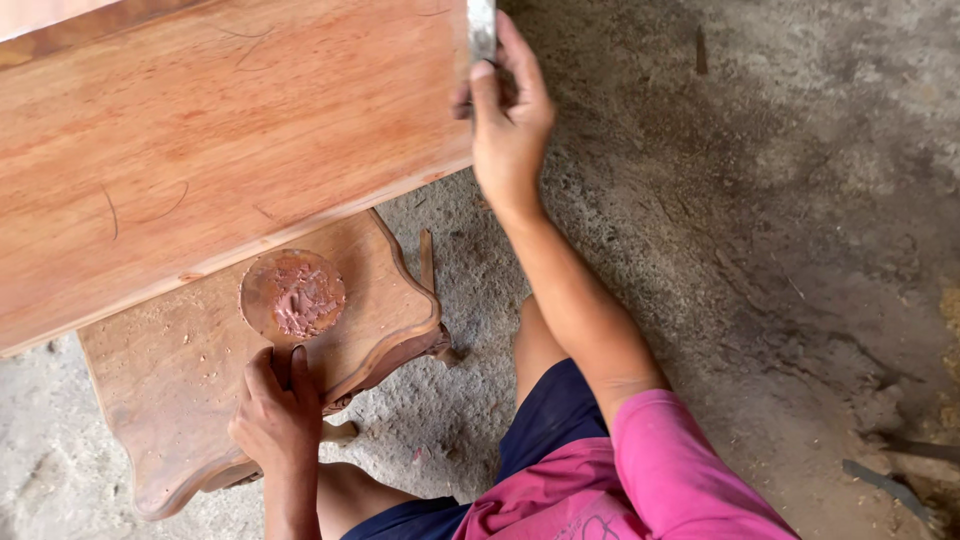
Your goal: The person sits on the floor holding a round board with pink wood filler, scoops filler with a knife, and presses it into a crack on the underside of a wooden furniture panel, repeating the scooping and spreading across the seam.
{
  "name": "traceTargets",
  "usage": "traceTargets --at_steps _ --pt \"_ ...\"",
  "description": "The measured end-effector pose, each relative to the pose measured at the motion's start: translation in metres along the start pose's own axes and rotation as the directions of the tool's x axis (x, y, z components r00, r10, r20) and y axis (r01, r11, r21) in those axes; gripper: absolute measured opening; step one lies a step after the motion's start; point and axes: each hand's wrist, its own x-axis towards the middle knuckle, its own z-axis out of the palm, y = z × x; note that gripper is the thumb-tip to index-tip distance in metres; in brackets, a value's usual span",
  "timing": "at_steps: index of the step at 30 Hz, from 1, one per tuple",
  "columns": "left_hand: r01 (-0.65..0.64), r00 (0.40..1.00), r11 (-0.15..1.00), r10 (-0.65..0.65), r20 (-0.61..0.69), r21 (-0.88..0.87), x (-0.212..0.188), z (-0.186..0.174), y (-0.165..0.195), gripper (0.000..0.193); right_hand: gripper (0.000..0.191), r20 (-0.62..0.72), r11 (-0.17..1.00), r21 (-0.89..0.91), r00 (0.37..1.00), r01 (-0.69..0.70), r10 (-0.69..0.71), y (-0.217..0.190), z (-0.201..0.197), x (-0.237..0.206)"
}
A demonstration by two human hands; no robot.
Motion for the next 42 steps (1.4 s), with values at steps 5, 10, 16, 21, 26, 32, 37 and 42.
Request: traceTargets --at_steps 5,10,16,21,26,32,37,42 --pt "0.001 1.0 1.0 -0.002 -0.011 -0.024 -0.002 0.004 -0.003 0.033 0.046 -0.115 0.983 0.165 0.988 -0.083 0.102 0.002 0.028 0.001" --pt "0.014 1.0 1.0 -0.014 0.006 0.005 -0.004 0.006 -0.005 0.035 0.046 -0.139 0.996 0.035 0.986 -0.085 0.089 -0.005 0.048 -0.006" --pt "-0.012 1.0 1.0 0.012 -0.008 0.006 -0.005 0.008 -0.007 0.035 0.042 -0.125 0.997 -0.076 0.992 -0.017 0.008 0.01 0.067 -0.007" --pt "-0.019 1.0 1.0 0.019 0.004 -0.017 -0.005 0.007 -0.007 0.034 0.037 -0.109 0.884 -0.408 0.949 0.229 -0.296 0.031 0.064 0.007" --pt "-0.015 1.0 0.999 0.016 0.014 -0.028 -0.005 0.003 -0.004 0.034 0.042 -0.063 0.823 -0.532 0.96 0.198 -0.272 0.023 0.033 -0.007" --pt "-0.017 1.0 1.0 0.017 0.021 -0.022 -0.004 0.0 -0.003 0.035 0.037 -0.041 0.997 -0.021 0.997 -0.071 0.071 0.003 0.047 -0.01" --pt "-0.014 1.0 0.999 0.014 0.014 -0.041 -0.004 0.003 -0.003 0.035 0.033 -0.024 0.996 -0.084 1.0 0.012 -0.014 -0.004 0.067 -0.007" --pt "-0.028 1.0 0.998 0.028 0.006 -0.056 -0.003 0.002 -0.003 0.034 0.035 -0.071 0.952 -0.306 0.997 0.017 -0.04 0.004 0.089 -0.015"
